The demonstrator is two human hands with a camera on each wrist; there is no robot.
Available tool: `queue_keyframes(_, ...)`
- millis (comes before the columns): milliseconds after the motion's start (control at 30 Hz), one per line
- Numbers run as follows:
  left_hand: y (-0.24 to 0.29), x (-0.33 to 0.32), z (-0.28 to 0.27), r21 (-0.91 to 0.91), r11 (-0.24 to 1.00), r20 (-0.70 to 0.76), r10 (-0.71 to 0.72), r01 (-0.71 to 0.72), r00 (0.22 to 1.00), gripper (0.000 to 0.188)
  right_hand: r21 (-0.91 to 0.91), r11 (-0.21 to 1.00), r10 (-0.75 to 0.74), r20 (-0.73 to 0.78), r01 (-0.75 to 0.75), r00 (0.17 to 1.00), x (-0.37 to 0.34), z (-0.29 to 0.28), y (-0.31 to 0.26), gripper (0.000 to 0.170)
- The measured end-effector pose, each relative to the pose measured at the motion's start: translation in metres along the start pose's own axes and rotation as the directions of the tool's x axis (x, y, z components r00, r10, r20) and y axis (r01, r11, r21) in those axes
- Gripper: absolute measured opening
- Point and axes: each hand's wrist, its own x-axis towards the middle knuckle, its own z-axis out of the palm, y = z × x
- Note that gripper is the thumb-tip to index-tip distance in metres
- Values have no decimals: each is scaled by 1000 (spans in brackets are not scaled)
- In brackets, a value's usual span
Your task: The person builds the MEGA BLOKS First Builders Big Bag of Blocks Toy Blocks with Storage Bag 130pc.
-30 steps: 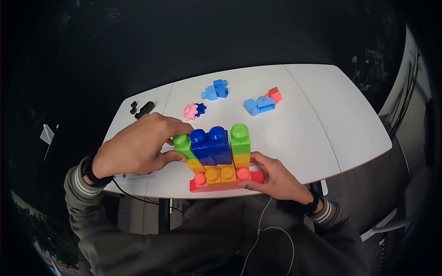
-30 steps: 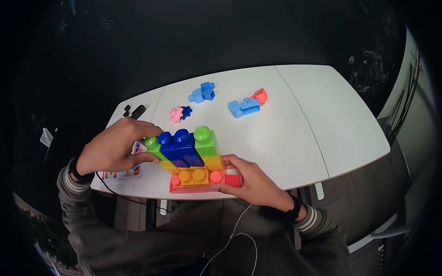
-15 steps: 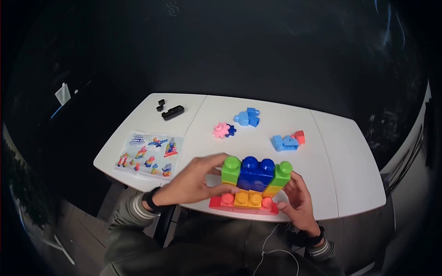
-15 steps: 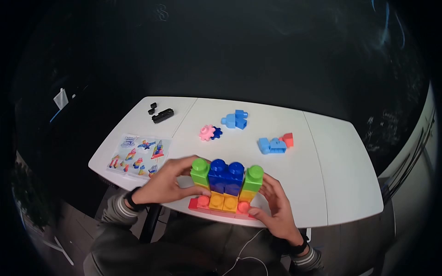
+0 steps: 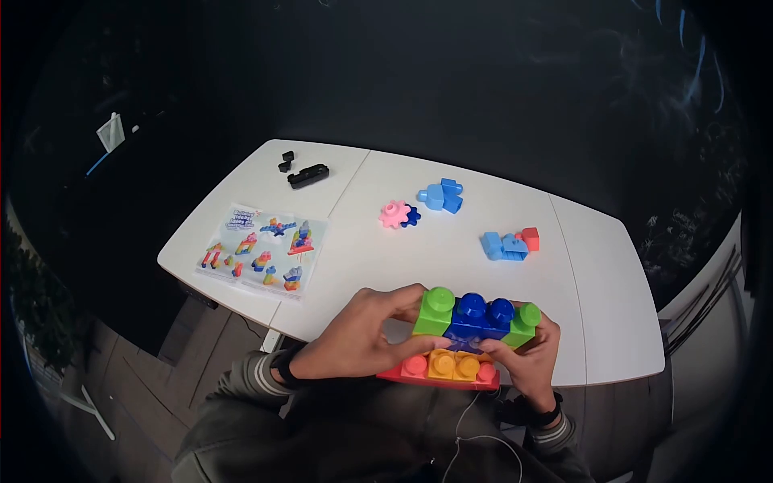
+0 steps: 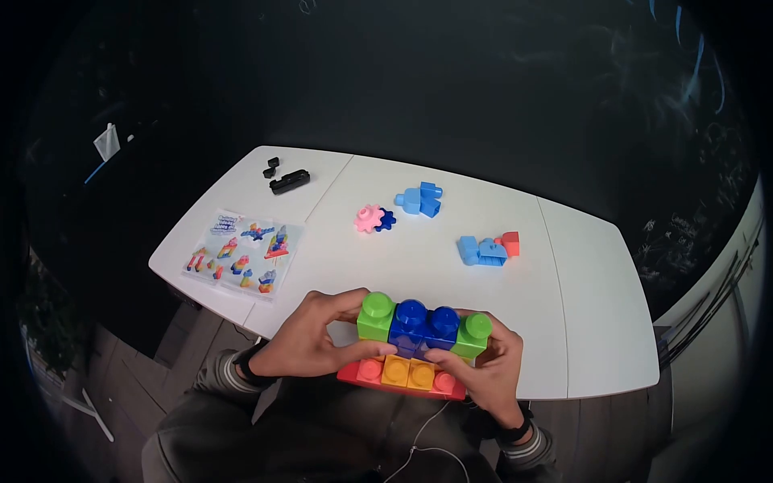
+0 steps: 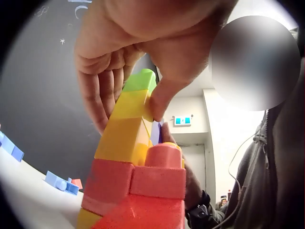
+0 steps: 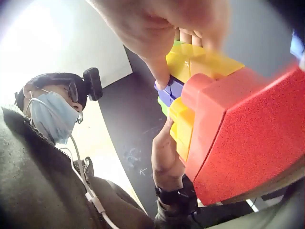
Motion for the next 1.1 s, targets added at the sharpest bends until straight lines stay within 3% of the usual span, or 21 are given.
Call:
queue_keyframes(200,-13,-3,8,-56,993,-63,98,-101,993,46,28,1000,11,-35,-10,999,-1,0,2,45)
queue_keyframes(267,-7,-5,8,-94,996,-52,0,-5,999,46,26,999,-26,-13,26,1000,0,-1,3,44)
queue_keyframes(500,-12,-7,26,-90,991,-186,78,-96,979,39,-72,997,-18,-14,17,1000,0,4,-5,45)
queue_keyframes(567,-12,-8,26,-125,990,-175,39,-62,984,38,-136,991,-8,10,9,1000,-1,0,-2,46)
queue_keyframes(833,-14,-8,28,-31,992,-273,108,-121,956,36,-228,974,3,37,5,999,10,7,-9,44)
queue_keyframes(1000,-18,-10,23,-40,999,-202,26,-34,979,52,-383,923,127,202,-41,971,24,2,-28,59)
queue_keyframes(1067,-12,-10,23,-125,990,-141,-77,59,987,72,-450,893,160,255,-29,954,31,-3,-36,63)
queue_keyframes(1100,-12,-9,22,-125,991,-142,-71,54,987,72,-492,863,57,324,117,944,35,-9,-38,66)
